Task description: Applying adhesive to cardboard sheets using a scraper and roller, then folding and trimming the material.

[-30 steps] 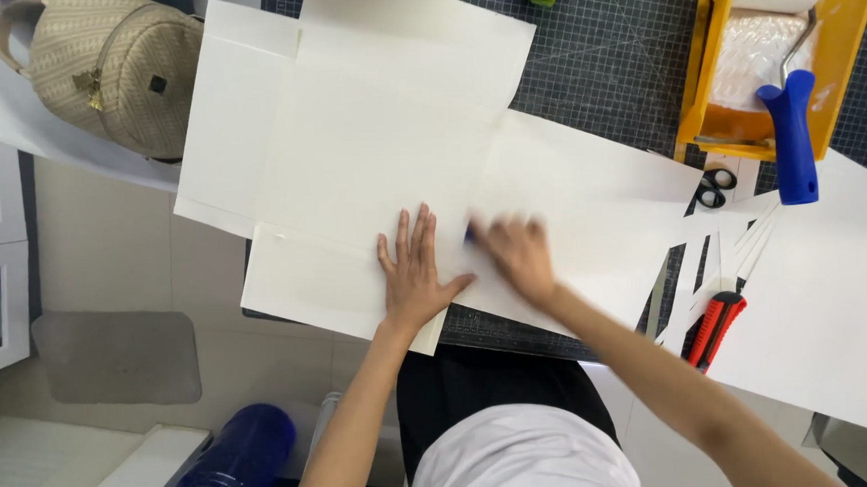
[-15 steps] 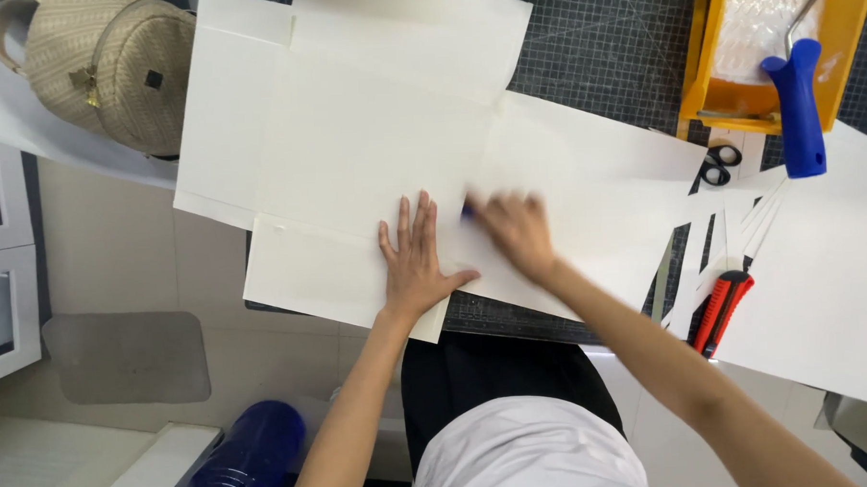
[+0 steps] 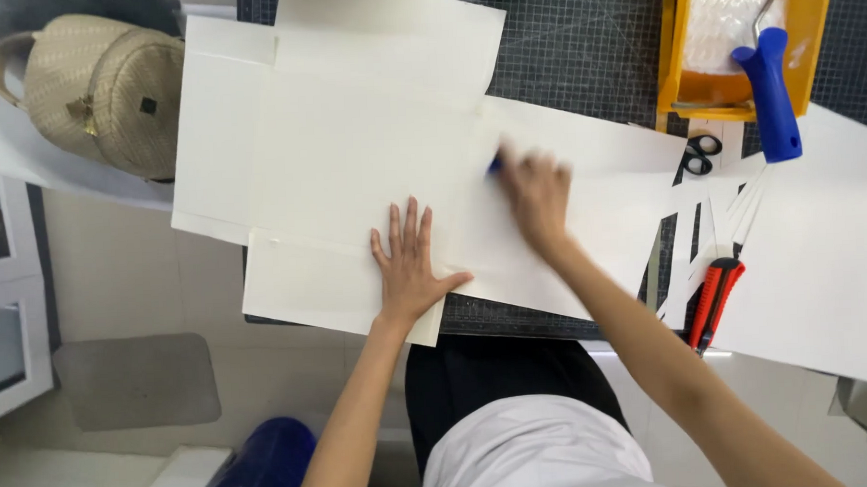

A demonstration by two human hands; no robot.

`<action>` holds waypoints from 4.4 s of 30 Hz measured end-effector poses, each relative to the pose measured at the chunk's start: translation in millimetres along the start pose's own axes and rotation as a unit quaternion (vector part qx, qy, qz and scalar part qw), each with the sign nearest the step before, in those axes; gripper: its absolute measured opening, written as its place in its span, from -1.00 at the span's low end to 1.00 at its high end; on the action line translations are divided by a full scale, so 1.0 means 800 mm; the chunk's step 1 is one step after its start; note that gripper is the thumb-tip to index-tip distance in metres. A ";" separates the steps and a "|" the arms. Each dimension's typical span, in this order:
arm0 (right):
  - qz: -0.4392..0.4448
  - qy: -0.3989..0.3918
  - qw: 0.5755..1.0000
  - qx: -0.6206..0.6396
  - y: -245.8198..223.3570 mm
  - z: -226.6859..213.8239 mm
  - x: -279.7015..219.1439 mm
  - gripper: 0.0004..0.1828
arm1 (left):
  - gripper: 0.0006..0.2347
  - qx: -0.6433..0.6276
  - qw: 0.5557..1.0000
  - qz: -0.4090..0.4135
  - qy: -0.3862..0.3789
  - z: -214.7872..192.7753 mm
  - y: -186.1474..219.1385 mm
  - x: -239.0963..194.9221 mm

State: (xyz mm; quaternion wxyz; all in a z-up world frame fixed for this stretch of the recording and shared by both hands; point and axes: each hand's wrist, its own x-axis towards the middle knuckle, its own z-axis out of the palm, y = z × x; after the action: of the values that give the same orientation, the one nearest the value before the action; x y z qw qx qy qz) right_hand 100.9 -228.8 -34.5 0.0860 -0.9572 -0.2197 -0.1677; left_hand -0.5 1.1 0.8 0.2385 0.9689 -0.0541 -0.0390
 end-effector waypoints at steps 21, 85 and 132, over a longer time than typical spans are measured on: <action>-0.003 0.017 1.000 0.005 0.101 0.017 0.019 -0.58 | -0.33 0.035 0.973 -0.026 -0.225 -0.052 0.052 0.031; 0.368 -0.067 0.927 0.018 -0.110 -0.134 -0.150 -0.52 | -0.01 0.095 0.948 0.056 -0.300 -0.086 0.081 0.175; 0.093 -0.010 0.990 0.104 0.027 -0.052 0.048 -0.74 | 0.05 0.116 0.947 0.035 -0.299 -0.069 0.072 0.171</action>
State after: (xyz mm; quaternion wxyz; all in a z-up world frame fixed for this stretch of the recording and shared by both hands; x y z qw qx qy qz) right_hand 131.0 -242.6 15.7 0.1979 -0.9609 -0.1472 -0.1257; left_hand 135.9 -41.3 69.7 0.0983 0.9312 -0.1607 -0.3119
